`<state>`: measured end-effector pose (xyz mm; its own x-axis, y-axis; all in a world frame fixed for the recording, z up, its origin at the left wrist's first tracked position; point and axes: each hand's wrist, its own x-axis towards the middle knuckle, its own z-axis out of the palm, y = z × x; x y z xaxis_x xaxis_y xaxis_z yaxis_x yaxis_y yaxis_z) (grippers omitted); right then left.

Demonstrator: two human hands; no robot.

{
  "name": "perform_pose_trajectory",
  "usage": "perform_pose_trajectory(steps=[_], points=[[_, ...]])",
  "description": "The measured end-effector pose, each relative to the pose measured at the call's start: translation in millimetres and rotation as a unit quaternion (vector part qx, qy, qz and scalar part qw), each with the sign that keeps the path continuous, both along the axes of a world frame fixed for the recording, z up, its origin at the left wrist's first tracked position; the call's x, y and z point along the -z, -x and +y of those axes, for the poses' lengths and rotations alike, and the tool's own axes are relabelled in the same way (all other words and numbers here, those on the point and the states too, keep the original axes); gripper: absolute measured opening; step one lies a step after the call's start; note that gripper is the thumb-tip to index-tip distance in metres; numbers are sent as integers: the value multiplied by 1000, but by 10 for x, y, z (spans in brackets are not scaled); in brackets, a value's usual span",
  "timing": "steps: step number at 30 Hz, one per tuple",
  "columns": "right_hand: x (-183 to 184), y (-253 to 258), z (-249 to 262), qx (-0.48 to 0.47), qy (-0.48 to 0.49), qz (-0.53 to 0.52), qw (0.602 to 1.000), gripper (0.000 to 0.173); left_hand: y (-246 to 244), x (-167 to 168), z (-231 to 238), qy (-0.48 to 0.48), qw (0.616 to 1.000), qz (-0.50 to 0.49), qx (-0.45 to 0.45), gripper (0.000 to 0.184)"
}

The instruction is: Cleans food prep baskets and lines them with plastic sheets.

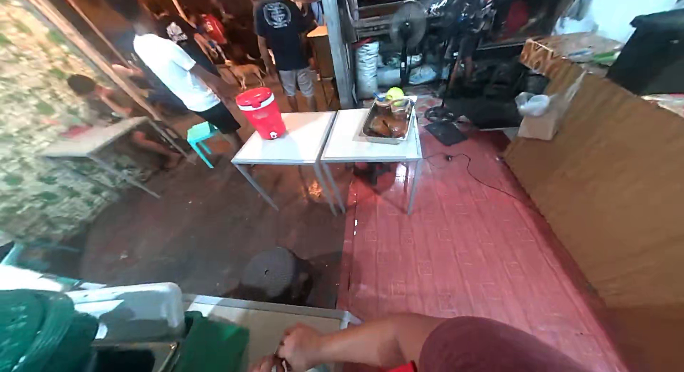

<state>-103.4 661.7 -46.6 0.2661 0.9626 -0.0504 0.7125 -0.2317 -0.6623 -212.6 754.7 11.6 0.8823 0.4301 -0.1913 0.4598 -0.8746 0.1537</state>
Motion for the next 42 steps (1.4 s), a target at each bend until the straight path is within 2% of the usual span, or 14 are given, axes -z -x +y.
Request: perform_pose_trajectory(steps=[7,15,19,23,25,28,31,34,39,42], points=[[-29,13,-61,-34,-7,-13,999,28,-53,-51,187,16,993,103,50,27],[40,15,-98,-46,-29,-12,998,30,-92,-37,178,31,986,151,59,32],[36,-11,-101,12,-25,52,998,27,-11,107,184,82,992,83,-40,29],[-43,-19,-75,84,68,169,980,32,25,306,140,171,970,33,-171,30],[-97,-28,-47,51,86,131,986,34,18,311,126,187,962,38,-194,32],[-218,-40,16,-36,91,13,995,32,-31,249,142,179,960,63,-208,31],[-318,-33,95,-76,124,-36,989,28,-57,162,115,133,972,82,-172,34],[-243,-29,133,-82,106,-52,990,29,-67,98,114,81,992,51,-86,32],[-113,-34,22,-103,39,-73,991,28,-135,43,286,85,984,154,6,34],[-141,-20,7,-112,34,-73,991,27,-161,47,266,67,984,162,17,39]])
